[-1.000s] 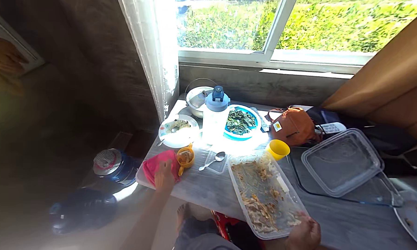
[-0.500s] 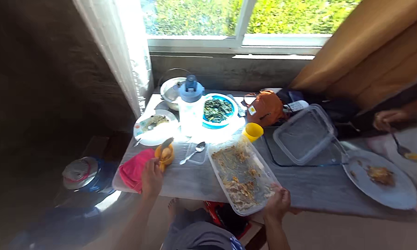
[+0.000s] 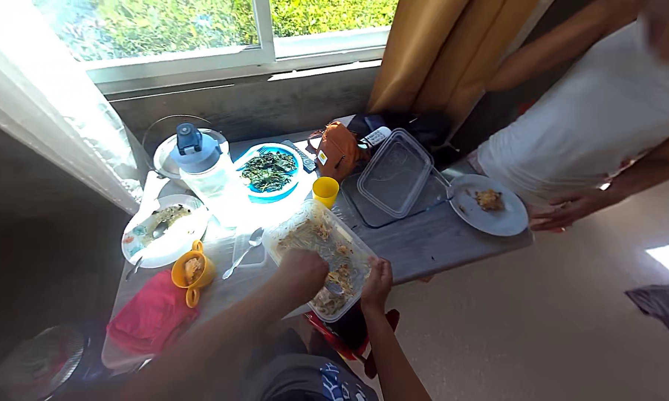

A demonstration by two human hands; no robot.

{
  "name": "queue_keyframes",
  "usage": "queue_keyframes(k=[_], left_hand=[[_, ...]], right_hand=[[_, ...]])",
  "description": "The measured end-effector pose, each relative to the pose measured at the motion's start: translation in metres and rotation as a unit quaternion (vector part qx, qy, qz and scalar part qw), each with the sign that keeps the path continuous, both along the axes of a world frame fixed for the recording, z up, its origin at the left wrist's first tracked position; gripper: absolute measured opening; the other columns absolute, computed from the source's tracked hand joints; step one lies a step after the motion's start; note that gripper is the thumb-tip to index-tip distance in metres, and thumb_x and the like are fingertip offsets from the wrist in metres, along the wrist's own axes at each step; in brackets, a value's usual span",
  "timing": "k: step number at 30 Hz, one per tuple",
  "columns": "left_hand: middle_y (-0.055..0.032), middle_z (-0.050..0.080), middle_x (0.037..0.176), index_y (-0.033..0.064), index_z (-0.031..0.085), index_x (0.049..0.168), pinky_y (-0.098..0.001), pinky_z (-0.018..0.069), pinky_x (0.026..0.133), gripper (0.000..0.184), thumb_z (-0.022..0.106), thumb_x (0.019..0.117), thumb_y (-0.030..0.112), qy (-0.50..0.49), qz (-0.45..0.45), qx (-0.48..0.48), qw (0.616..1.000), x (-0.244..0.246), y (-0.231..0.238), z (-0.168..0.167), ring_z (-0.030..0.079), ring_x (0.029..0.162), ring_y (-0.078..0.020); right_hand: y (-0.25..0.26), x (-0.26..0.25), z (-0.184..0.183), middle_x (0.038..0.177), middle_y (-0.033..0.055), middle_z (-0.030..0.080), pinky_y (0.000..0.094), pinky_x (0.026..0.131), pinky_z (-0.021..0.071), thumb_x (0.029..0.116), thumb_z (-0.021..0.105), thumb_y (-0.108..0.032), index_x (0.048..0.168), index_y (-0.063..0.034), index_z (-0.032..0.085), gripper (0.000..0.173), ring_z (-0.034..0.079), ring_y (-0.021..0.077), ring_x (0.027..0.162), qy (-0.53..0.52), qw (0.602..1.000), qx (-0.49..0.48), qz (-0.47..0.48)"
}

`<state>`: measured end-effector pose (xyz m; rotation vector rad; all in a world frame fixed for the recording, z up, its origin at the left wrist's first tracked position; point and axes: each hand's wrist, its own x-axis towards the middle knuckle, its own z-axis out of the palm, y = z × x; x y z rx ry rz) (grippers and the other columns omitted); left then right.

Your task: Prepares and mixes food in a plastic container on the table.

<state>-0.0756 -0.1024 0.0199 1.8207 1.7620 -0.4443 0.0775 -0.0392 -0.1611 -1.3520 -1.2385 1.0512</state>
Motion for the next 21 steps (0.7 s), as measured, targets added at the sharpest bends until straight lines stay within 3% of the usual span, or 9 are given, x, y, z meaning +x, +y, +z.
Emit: queue_keyframes(k=[3,8,11,14,17,20,21], left_hand=[[-0.0256,0.067,0.106,-0.0077,0.066,0.102,-0.0579,0.0505,0.079,0.018,0.049,0.0986,-0.004,0.052,-0.055,-0.031,0.997,0.037,0.016,0.022,0.065,0.103,-0.0436],[-0.0247,0.064,0.108,-0.0104,0.065,0.105,-0.0528,0.0508,0.082,0.017,0.05,0.0959,-0.008,0.093,-0.103,-0.061,0.988,0.078,0.033,0.03,0.063,0.103,-0.0403],[-0.025,0.063,0.104,-0.012,0.057,0.121,-0.0512,0.0502,0.08,0.027,0.047,0.0955,-0.012,0.086,-0.137,-0.044,0.986,0.09,0.036,0.029,0.064,0.101,-0.0402],[-0.0247,0.062,0.099,-0.0139,0.046,0.133,-0.0508,0.0509,0.079,0.036,0.046,0.0971,-0.011,0.079,-0.181,-0.004,0.98,0.093,0.042,0.012,0.064,0.097,-0.0401],[-0.0219,0.063,0.098,-0.013,0.051,0.13,-0.0488,0.0516,0.076,0.033,0.045,0.0985,-0.008,0.076,-0.249,0.053,0.964,0.087,0.049,-0.003,0.066,0.093,-0.0372],[-0.022,0.064,0.099,-0.0123,0.056,0.123,-0.0495,0.0515,0.074,0.026,0.046,0.0996,-0.005,0.053,-0.264,0.06,0.961,0.081,0.055,-0.008,0.066,0.093,-0.0372],[-0.0221,0.064,0.101,-0.0116,0.054,0.126,-0.0497,0.052,0.075,0.028,0.046,0.1,-0.004,0.052,-0.261,0.049,0.963,0.081,0.058,-0.009,0.066,0.094,-0.0374]], right_hand=[[-0.001,-0.001,-0.003,0.102,0.0208,0.064,0.032,0.091,0.05,0.1062,0.038,-0.009,0.11,0.0147,0.059,0.032,0.062,0.0167,0.098,0.012,1.0,0.006,-0.009],[-0.002,0.0,0.0,0.098,0.0191,0.065,0.0322,0.089,0.0514,0.1056,0.04,-0.01,0.108,0.0139,0.06,0.031,0.064,0.0166,0.093,0.007,1.0,0.019,-0.011],[-0.007,0.0,0.031,0.106,0.0271,0.066,0.029,0.094,0.0495,0.1058,0.041,-0.003,0.114,0.0198,0.06,0.031,0.065,0.0207,0.099,0.0,0.999,-0.032,-0.007],[-0.006,-0.001,0.032,0.106,0.0298,0.066,0.0279,0.094,0.0502,0.1043,0.043,-0.001,0.112,0.0224,0.059,0.029,0.066,0.0215,0.099,0.007,1.0,-0.017,-0.011],[-0.013,-0.004,0.072,0.1,0.0249,0.064,0.0215,0.089,0.0493,0.1005,0.043,0.005,0.109,0.0234,0.057,0.025,0.062,0.0134,0.091,0.047,0.997,-0.059,-0.033],[-0.017,-0.008,0.078,0.094,0.0229,0.063,0.0179,0.084,0.0487,0.0979,0.042,0.007,0.105,0.0246,0.056,0.023,0.06,0.009,0.085,0.059,0.997,-0.027,-0.046],[-0.018,-0.007,0.076,0.096,0.0247,0.063,0.0185,0.085,0.0486,0.0981,0.042,0.008,0.106,0.0256,0.056,0.024,0.06,0.0099,0.087,0.052,0.998,-0.02,-0.043]])
